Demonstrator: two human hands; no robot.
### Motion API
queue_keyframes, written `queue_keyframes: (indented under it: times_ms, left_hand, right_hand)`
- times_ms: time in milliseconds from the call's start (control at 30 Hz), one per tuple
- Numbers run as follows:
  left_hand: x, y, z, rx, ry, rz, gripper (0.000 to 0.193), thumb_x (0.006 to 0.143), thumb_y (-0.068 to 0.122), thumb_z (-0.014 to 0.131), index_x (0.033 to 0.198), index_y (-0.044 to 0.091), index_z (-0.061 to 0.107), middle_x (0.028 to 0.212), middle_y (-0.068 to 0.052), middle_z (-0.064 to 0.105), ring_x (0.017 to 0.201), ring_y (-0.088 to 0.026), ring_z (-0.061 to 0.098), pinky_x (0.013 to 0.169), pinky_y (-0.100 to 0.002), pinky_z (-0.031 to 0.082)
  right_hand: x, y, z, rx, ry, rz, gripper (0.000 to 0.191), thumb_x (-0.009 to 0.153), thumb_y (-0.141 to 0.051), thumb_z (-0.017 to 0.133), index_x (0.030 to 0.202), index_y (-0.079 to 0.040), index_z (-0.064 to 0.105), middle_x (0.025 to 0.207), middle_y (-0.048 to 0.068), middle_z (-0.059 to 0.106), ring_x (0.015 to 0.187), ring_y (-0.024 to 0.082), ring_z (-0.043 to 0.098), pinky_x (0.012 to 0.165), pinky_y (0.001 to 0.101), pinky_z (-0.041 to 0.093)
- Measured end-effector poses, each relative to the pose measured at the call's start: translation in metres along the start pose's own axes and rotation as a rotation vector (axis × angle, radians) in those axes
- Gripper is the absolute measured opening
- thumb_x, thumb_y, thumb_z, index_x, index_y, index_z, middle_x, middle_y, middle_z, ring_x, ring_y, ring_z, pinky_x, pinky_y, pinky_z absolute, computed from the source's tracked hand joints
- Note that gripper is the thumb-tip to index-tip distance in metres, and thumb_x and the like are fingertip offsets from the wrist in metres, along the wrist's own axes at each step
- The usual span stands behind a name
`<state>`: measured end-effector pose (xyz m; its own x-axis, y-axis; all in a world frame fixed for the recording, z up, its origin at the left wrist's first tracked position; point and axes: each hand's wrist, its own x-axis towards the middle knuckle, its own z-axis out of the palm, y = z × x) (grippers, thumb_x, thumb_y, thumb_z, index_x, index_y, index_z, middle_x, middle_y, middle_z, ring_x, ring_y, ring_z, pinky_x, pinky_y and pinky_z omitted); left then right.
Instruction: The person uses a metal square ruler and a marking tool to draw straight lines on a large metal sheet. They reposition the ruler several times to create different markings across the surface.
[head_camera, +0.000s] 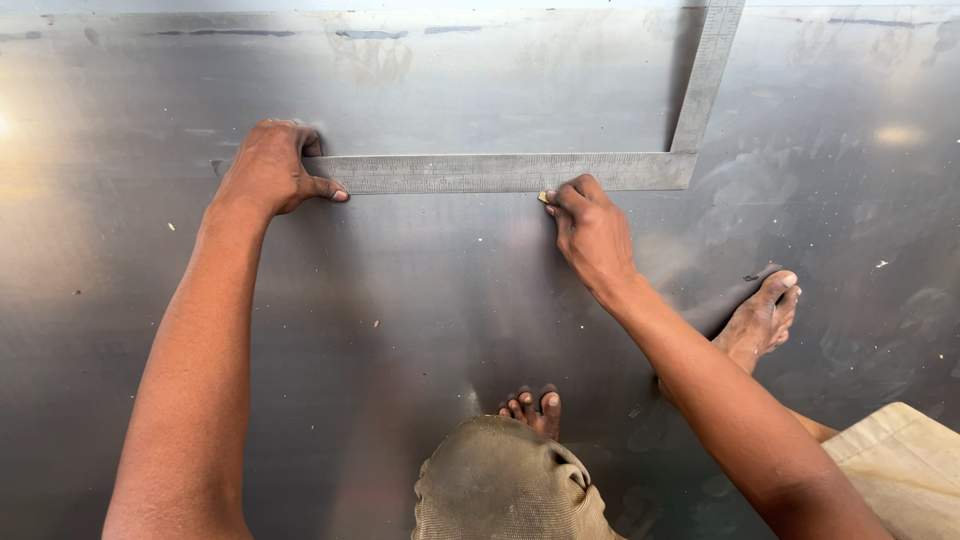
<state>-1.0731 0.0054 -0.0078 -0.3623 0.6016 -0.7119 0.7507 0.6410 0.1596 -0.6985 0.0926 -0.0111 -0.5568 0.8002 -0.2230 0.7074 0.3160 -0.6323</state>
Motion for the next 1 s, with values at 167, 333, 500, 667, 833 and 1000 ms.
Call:
queue_keyframes:
  times_ms: [167,333,500,667,833,1000]
  left_hand:
    - [0.006,-0.013,0.005,-0.008,0.013,0.118,0.068,0.055,0.035,0.100,0.111,0.005,0.074,0.112,-0.014,0.071,0.110,-0.032,0.064,0.095,-0.046,0.054]
    - [0.006,-0.002,-0.008,0.006,0.028,0.161,0.068,0.055,0.034,0.100,0.111,0.004,0.075,0.112,-0.015,0.074,0.109,-0.033,0.066,0.097,-0.046,0.054]
    - [-0.001,0.009,-0.013,-0.071,-0.063,0.002,0.068,0.053,0.031,0.100,0.110,0.005,0.076,0.116,-0.012,0.072,0.112,-0.030,0.066,0.093,-0.047,0.056]
    - [0.006,0.002,-0.011,-0.034,-0.059,0.088,0.075,0.051,0.034,0.101,0.115,0.005,0.074,0.116,-0.016,0.074,0.110,-0.034,0.068,0.097,-0.045,0.055]
    - [0.008,0.005,-0.017,-0.085,0.005,0.155,0.083,0.046,0.034,0.103,0.118,0.004,0.074,0.120,-0.018,0.072,0.115,-0.035,0.067,0.103,-0.042,0.052]
    - [-0.007,0.010,-0.021,0.076,0.034,0.157,0.078,0.052,0.047,0.097,0.116,0.010,0.074,0.121,-0.013,0.072,0.121,-0.033,0.062,0.106,-0.046,0.049]
  right_hand:
    - [0.001,0.013,0.004,-0.013,-0.174,0.021,0.014,0.088,-0.001,0.064,0.094,-0.004,0.076,0.101,0.015,0.071,0.089,0.038,0.069,0.077,0.0468,0.055]
    - [-0.046,-0.007,-0.002,-0.108,-0.899,0.143,0.013,0.080,-0.013,0.074,0.090,-0.017,0.080,0.092,0.011,0.079,0.091,0.029,0.073,0.081,0.0421,0.057]
    - [-0.027,0.000,-0.008,-0.003,-0.075,0.284,0.019,0.107,-0.020,0.059,0.115,-0.007,0.069,0.104,0.016,0.077,0.100,0.034,0.074,0.091,0.0449,0.057]
    - [-0.027,-0.026,0.041,-0.091,0.089,-0.052,0.060,0.103,-0.005,0.052,0.152,0.020,0.029,0.153,0.038,0.036,0.139,0.065,0.031,0.116,0.0619,0.027]
    - [-0.049,-0.081,0.069,0.094,-0.249,-0.540,0.061,0.102,-0.008,0.051,0.157,0.003,0.027,0.140,0.023,0.057,0.138,0.051,0.048,0.114,0.0520,0.043]
    - [-0.030,-0.091,-0.001,0.096,-0.674,-0.048,0.049,0.098,-0.014,0.048,0.146,-0.022,0.040,0.126,0.010,0.075,0.110,0.031,0.075,0.093,0.0429,0.058]
